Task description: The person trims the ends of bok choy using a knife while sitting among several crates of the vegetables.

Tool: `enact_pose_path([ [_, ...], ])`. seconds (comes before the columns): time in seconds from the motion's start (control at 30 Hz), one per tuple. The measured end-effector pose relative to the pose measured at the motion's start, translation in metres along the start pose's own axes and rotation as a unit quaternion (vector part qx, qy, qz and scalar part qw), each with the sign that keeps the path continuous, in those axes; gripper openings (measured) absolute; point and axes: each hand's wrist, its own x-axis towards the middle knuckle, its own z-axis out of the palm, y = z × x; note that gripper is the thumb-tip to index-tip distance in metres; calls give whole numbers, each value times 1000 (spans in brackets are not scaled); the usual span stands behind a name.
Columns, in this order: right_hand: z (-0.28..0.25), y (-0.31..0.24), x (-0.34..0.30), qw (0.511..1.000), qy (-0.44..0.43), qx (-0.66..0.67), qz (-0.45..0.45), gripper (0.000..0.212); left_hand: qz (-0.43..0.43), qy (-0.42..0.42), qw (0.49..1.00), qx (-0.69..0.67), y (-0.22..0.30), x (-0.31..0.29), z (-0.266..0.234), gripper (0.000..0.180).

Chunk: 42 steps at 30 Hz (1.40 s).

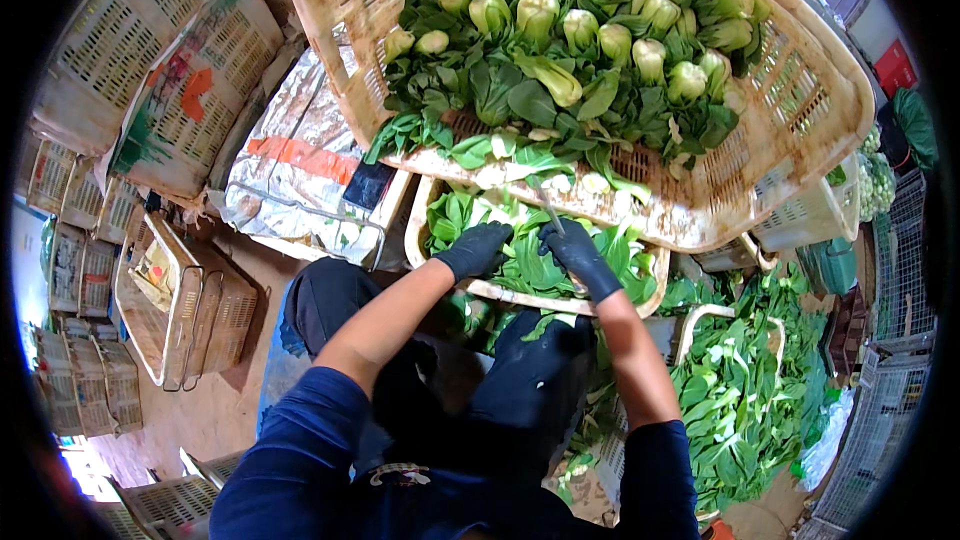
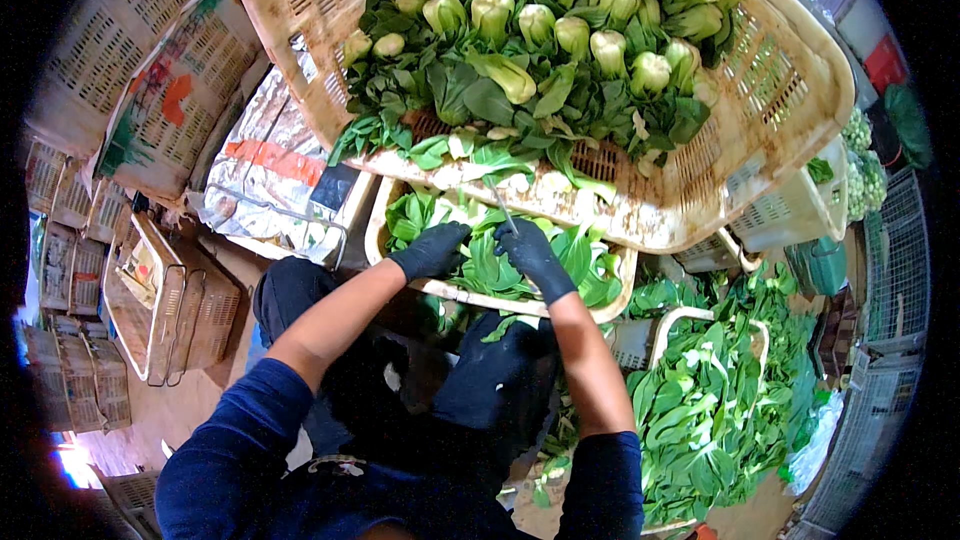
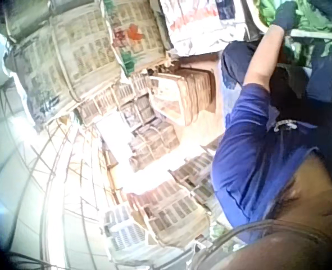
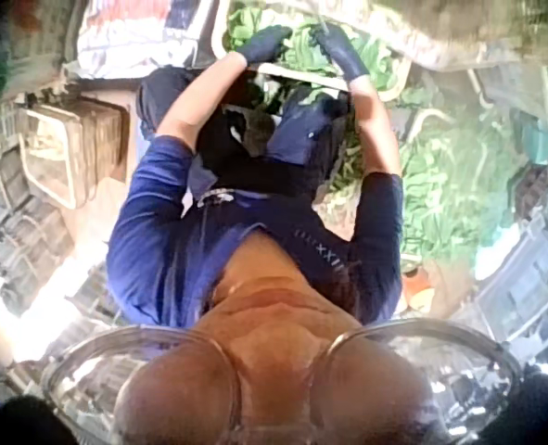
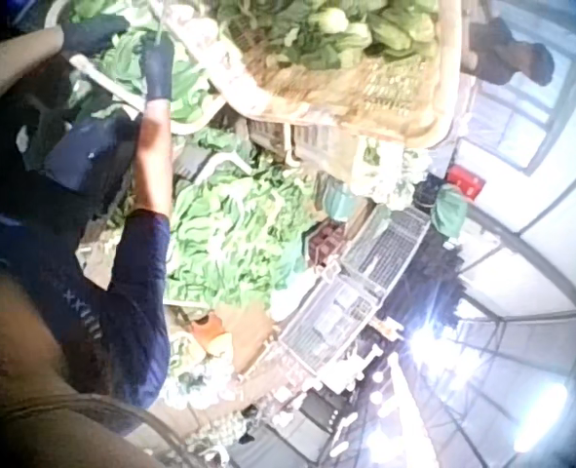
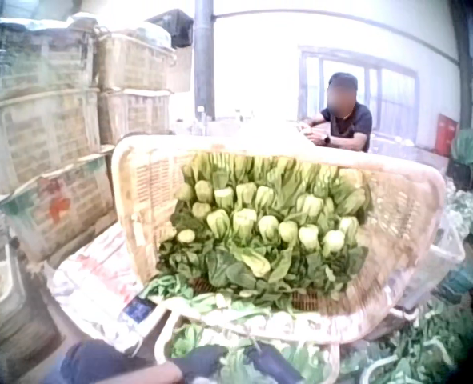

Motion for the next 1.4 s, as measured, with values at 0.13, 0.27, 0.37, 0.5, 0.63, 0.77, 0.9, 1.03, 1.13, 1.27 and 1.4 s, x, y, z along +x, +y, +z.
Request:
enact_pose_path([
  [0.13, 11, 57, 44, 988, 115, -68, -77, 20, -34, -82, 991, -103, 11, 25, -3, 58],
  [0.27, 16, 43, 10, 987, 105, 35, -118, 18, 19, -124, 973, -195, 0, -11, -53, 69],
  [0.37, 13, 44, -23, 966, 201, 40, -155, 16, -70, -104, 991, -54, -9, 17, -103, 59],
  [0.5, 7, 19, -65, 922, 344, 51, -168, 14, 10, 184, 968, 171, 64, 88, -177, 49],
  [0.63, 1, 5, -111, 909, 367, 81, -183, 15, 89, 291, 869, 390, 52, 146, -186, 62],
  [0.77, -20, 22, -160, 902, 372, -102, -194, 17, 134, 234, 911, 313, 61, 154, -187, 52],
  [0.9, -19, 12, -173, 943, 310, 61, -100, 7, 187, 159, 913, 327, 52, 149, -182, 53],
  [1.03, -5, 26, -166, 954, 276, 72, -97, 12, 162, 209, 894, 360, 68, 161, -185, 56],
  [1.13, 6, 26, -176, 949, 284, 87, -102, 13, 166, 256, 856, 417, 46, 178, -182, 44],
  [1.27, 12, 30, -201, 959, 271, 67, -50, 14, 182, 232, 928, 228, 54, 158, -199, 51],
  [1.4, 11, 29, -180, 941, 271, -110, -173, 13, 148, 208, 944, -208, 83, 97, -192, 56],
])
